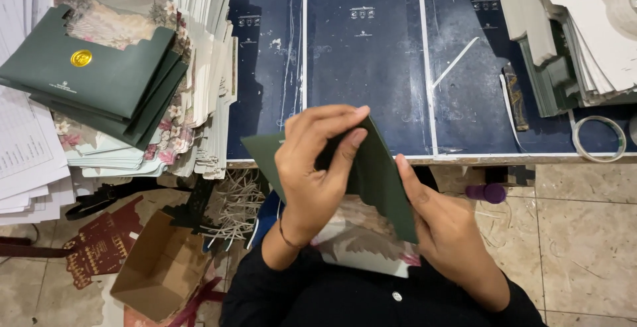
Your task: Manually assembling invitations by inserting decorative liners into envelopes and folding them.
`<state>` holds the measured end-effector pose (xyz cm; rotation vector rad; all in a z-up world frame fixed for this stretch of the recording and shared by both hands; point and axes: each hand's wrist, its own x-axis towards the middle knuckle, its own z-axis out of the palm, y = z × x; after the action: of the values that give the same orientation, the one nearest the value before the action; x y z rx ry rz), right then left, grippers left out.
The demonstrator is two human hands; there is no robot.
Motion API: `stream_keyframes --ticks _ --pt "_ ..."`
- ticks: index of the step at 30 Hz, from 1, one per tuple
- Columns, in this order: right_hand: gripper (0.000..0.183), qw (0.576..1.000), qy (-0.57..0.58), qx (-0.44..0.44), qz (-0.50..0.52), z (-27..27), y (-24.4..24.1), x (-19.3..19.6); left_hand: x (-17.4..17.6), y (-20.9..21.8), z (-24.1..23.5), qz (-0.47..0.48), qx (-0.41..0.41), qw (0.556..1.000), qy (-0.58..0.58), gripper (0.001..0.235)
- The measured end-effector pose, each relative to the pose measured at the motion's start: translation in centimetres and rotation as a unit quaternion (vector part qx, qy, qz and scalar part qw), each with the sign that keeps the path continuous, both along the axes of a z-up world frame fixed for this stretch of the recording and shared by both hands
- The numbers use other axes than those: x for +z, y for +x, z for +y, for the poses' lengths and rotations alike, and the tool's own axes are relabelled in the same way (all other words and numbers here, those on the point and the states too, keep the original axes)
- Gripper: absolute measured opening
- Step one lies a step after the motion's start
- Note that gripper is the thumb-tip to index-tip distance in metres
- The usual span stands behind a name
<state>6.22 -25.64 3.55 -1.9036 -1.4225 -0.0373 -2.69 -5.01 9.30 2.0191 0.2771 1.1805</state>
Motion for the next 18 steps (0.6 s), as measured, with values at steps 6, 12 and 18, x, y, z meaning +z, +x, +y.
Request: stream_keyframes --ticks 6,12,18 --pt "0.088 0.981 -0.066 0.016 0.179 0.9 1.3 0.8 -1.6 -0.1 -0.8 -0.006 0.082 0.985 0.152 0.032" --pt "0.067 0.963 0.036 -0.071 0.257 2.0 0.7 0.8 -2.5 -0.1 -2.1 0.158 -0.050 0.935 0.315 0.061" --pt "0.064 0.971 0.054 -0.048 0.228 2.6 0.3 0.1 -3.1 0.3 -1.2 0.088 -0.034 0.933 0.346 0.035"
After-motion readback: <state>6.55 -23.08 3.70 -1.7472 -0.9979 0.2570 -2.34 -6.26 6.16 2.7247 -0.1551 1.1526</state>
